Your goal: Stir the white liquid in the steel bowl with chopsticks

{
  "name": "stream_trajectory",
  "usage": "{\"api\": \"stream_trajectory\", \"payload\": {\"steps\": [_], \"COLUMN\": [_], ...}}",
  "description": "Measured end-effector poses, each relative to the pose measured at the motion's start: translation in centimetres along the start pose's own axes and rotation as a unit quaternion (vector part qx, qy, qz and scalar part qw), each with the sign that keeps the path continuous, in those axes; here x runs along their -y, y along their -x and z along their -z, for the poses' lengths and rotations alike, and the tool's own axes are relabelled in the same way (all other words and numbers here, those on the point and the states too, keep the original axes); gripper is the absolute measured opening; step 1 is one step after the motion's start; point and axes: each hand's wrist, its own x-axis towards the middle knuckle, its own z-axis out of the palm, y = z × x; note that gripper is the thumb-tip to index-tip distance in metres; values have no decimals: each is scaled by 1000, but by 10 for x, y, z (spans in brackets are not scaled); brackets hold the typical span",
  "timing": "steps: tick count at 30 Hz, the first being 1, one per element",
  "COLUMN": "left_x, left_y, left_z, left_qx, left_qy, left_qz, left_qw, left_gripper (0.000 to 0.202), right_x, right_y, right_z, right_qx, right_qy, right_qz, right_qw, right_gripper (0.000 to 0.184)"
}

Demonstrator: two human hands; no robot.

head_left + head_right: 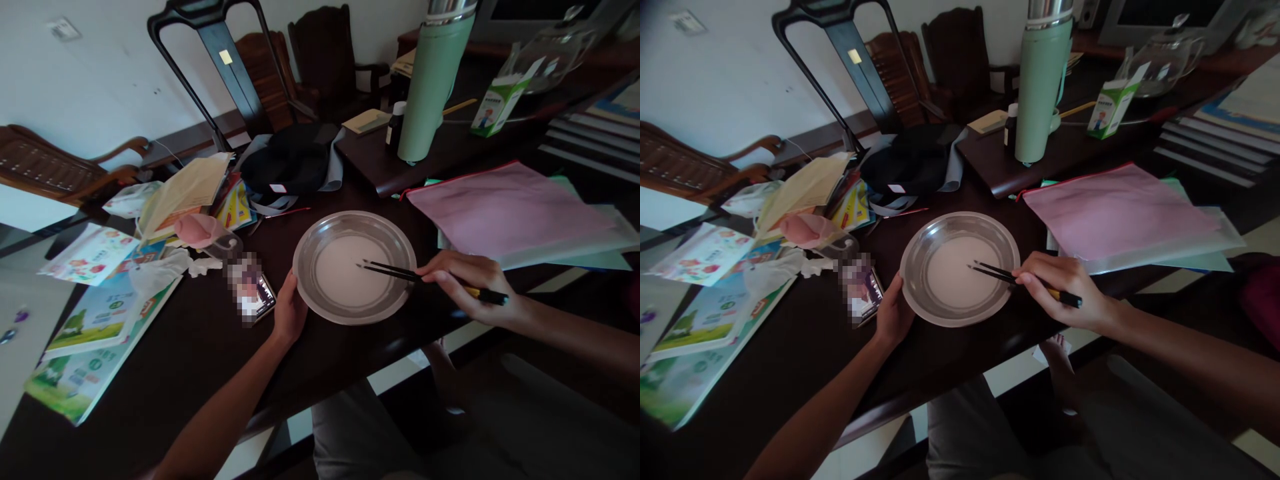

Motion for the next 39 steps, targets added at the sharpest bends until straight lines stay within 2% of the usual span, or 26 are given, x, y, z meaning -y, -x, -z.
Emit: {"api": "stream_trajectory", "payload": {"steps": [5, 11, 16, 26, 31, 34, 39], "left_x": [-1, -3, -2, -3, -2, -2, -3], "left_y": [0, 1, 0, 1, 1, 1, 1], "left_z": [-1, -2, -2, -3, -2, -2, -3], "left_qx": [-2, -2, 1, 3, -2, -2, 0], "left_qy": [-4, -12, -10, -5, -7, -13, -23], "left_qz": [-1, 2, -2, 1, 3, 0, -2], "left_qw": [1000, 1000, 1000, 1000, 1000, 1000, 1000], "left_gripper": [36, 37, 38, 35, 34, 34, 34], "right_x": [10, 8, -4, -2, 7, 10, 5], "right_y": [3, 4, 3, 1, 3, 4, 2], "right_z": [6, -15, -24, -2, 8, 3, -18], "right_qx": [24, 76, 71, 5, 4, 30, 68], "right_qy": [-40, -81, -56, 15, -18, -51, -76], "right_qz": [6, -10, -23, -22, -6, -2, -9], "right_qw": [999, 994, 996, 1000, 1000, 998, 995], "right_gripper": [21, 14, 13, 15, 23, 20, 13]}}
